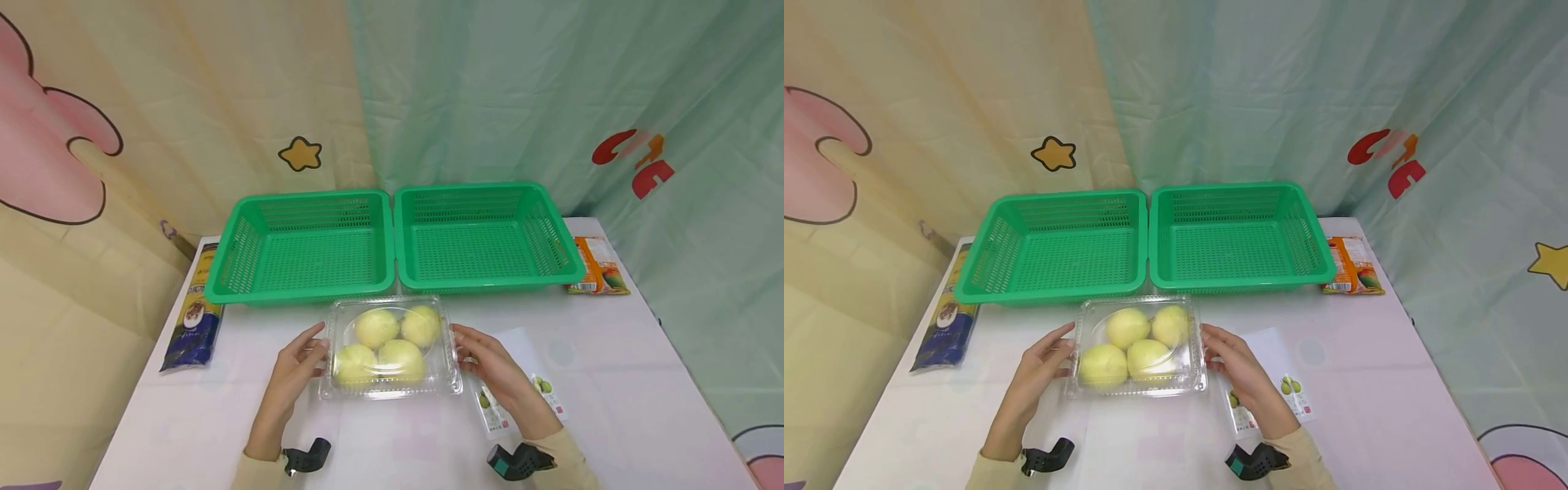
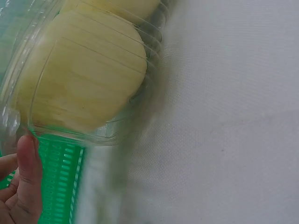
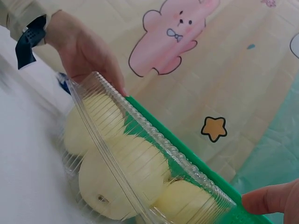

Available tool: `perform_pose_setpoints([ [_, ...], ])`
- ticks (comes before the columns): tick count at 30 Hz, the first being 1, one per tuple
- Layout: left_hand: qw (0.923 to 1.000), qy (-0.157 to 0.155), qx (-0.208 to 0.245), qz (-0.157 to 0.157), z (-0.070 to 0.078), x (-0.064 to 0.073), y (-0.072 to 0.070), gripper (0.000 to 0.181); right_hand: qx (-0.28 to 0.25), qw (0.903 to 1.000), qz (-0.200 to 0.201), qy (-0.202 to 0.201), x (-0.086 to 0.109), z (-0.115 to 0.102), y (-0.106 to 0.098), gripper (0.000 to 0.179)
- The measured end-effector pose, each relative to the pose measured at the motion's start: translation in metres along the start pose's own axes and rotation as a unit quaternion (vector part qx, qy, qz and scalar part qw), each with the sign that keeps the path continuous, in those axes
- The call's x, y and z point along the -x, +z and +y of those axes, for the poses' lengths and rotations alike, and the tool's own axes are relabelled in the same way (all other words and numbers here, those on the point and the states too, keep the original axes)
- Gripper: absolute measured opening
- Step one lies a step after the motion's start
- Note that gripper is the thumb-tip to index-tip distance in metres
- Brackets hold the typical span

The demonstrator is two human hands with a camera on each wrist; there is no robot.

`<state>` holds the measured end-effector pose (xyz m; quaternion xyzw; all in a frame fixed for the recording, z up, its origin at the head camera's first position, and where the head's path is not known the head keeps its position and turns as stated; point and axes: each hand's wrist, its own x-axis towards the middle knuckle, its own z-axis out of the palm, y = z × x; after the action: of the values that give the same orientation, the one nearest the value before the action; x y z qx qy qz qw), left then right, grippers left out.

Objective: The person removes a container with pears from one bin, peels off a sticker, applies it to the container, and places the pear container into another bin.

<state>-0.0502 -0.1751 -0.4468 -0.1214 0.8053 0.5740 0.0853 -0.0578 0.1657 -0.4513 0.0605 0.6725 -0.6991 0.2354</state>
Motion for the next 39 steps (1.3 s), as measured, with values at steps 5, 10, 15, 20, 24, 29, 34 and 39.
perform_pose_setpoints([
  [5,1.0000,-0.001,-0.002,0.003,-0.001,-0.001,0.002,0.049,0.003,1.0000,-0.001,0.002,-0.004,-0.002,-0.001,0.054],
  [10,1.0000,-0.001,0.003,0.003,0.000,-0.002,0.003,0.050,0.001,1.0000,-0.006,-0.003,-0.007,-0.004,-0.004,0.055],
  [15,1.0000,0.000,0.006,0.001,0.002,-0.004,0.003,0.050,-0.005,1.0000,0.000,-0.006,-0.009,-0.005,-0.004,0.053],
  [20,1.0000,0.006,0.005,-0.002,0.004,-0.006,0.001,0.050,-0.007,0.9999,0.004,-0.007,-0.012,-0.003,-0.004,0.052],
  [24,1.0000,0.006,0.003,-0.002,0.004,-0.007,0.002,0.050,-0.008,0.9999,0.001,-0.008,-0.014,-0.004,-0.005,0.052],
  [29,1.0000,-0.001,0.000,-0.003,0.004,-0.008,0.003,0.050,-0.010,0.9999,0.003,-0.005,-0.016,-0.005,-0.006,0.052],
  [34,1.0000,-0.005,0.000,-0.005,0.003,-0.007,0.004,0.050,-0.014,0.9998,0.014,-0.002,-0.016,-0.005,-0.003,0.051],
  [39,1.0000,-0.006,-0.004,-0.006,0.004,-0.007,0.003,0.051,-0.027,0.9991,0.031,-0.002,-0.017,-0.006,0.000,0.049],
])
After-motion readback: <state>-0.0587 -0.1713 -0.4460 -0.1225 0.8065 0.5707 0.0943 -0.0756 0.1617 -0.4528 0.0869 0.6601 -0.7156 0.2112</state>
